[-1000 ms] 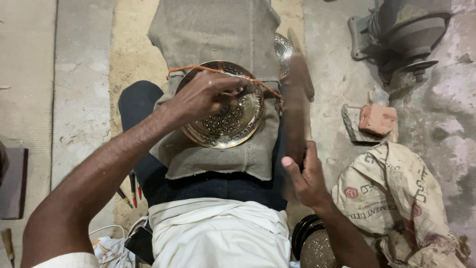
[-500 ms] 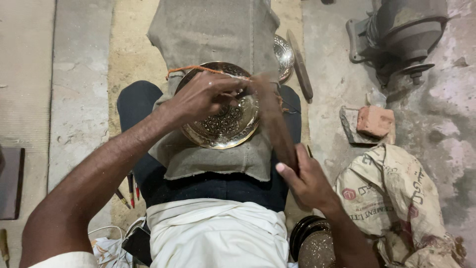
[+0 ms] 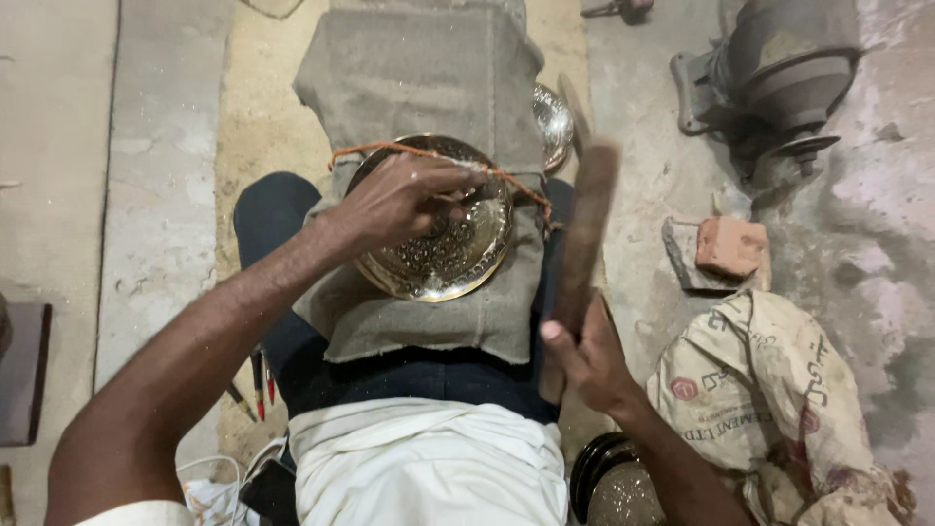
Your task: The person uses a metal punch and wooden mallet to emboss a decorative pattern into a brass plate resting on a cloth-covered support. The left hand holds the punch while the right hand repeatedly strikes it to form the design.
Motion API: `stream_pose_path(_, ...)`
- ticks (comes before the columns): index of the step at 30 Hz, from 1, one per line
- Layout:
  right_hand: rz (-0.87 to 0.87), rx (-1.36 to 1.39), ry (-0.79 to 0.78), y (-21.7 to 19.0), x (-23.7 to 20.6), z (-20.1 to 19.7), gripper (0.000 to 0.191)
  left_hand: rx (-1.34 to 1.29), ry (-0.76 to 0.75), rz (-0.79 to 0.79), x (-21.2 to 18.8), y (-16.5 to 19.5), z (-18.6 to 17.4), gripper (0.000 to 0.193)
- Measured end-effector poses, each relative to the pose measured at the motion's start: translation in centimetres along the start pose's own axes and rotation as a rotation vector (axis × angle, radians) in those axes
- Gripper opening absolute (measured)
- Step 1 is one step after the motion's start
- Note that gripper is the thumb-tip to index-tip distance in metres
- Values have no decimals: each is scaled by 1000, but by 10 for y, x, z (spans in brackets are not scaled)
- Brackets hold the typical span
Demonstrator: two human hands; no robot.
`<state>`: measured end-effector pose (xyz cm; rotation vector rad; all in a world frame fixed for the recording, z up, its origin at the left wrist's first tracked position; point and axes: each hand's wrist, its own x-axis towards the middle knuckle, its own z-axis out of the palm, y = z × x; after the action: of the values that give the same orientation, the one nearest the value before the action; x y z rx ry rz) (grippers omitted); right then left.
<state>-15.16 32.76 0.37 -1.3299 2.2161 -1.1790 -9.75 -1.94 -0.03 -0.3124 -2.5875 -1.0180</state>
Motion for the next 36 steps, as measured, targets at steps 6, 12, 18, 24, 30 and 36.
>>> stream_pose_path(6, 195, -80, -129, 2, 7, 0, 59, -14, -66, -41, 4, 7, -7, 53)
stream_pose_path(12, 265, -77, -175, -4, 20, -4, 50, 11, -76, -34, 4, 4, -4, 40)
stream_pose_path(18, 152, 30, 89, 1, 73, 4, 64, -105, -80, -103, -3, -1, 0, 37)
stream_pose_path(24, 266, -88, 46, -2, 125, 26, 63, -137, 80, -179, -18, -6, 6, 40)
stream_pose_path(30, 284, -23, 140, -7, 169, 12, 65, -231, 480, -322, -40, 26, 38, 44)
stream_pose_path(36, -96, -156, 219, 9, 184, -4, 79, -581, 636, -532, -44, 56, 51, 32)
